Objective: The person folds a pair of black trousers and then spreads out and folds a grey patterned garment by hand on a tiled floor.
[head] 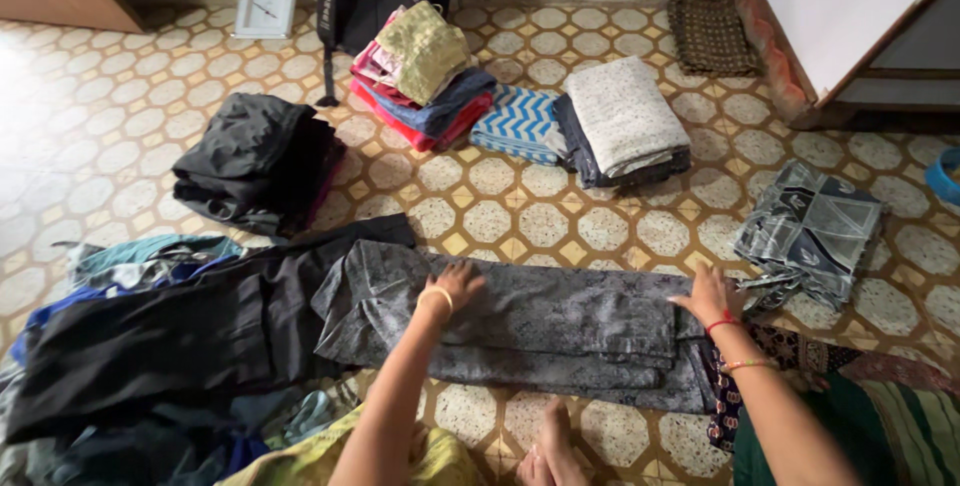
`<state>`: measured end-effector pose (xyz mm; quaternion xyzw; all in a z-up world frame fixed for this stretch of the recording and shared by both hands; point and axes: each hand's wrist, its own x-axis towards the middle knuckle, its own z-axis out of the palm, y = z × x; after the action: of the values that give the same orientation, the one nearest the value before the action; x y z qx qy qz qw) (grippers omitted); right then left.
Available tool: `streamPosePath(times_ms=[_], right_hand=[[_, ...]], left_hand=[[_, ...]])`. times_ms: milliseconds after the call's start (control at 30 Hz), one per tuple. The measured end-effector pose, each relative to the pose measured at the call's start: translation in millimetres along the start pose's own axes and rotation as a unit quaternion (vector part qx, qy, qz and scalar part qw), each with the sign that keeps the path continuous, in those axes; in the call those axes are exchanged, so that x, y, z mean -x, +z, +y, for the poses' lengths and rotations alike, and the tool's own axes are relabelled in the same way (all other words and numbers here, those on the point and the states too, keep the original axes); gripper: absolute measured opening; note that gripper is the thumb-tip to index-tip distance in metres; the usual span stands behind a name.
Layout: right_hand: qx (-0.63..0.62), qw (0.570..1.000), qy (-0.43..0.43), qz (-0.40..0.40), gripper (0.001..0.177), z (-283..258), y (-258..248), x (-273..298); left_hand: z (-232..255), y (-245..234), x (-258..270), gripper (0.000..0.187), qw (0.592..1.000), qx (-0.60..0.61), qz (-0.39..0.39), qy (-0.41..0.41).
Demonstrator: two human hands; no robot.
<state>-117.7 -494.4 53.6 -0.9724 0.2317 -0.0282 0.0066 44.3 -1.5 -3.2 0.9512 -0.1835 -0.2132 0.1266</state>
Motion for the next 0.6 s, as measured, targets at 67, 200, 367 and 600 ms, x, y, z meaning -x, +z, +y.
streamPosePath(times_ms=[67, 200, 367, 600], right_hand=[[-0.029, 0.997, -0.029, 0.069, 0.086, -17, -6, -3], [-0.133, 0.970, -0.154, 0.132, 0.051, -64, -7, 1], [-0.029, 0.973, -0.225, 0.045, 0.034, -119, 7, 38], [0.040, 0.980, -0.187, -0.060, 0.046, -118, 17, 79]], left_hand=[[-16, -26, -5, 0.054, 0.985, -0.136, 0.043, 0.100], [-39, -112, 4, 0.050, 0.950, -0.206, 0.117, 0.203], [-21, -189, 54, 0.045, 0.993, -0.088, 0.076, -0.014], [-26, -123, 90, 0.043, 0.966, 0.012, 0.129, -0.223]])
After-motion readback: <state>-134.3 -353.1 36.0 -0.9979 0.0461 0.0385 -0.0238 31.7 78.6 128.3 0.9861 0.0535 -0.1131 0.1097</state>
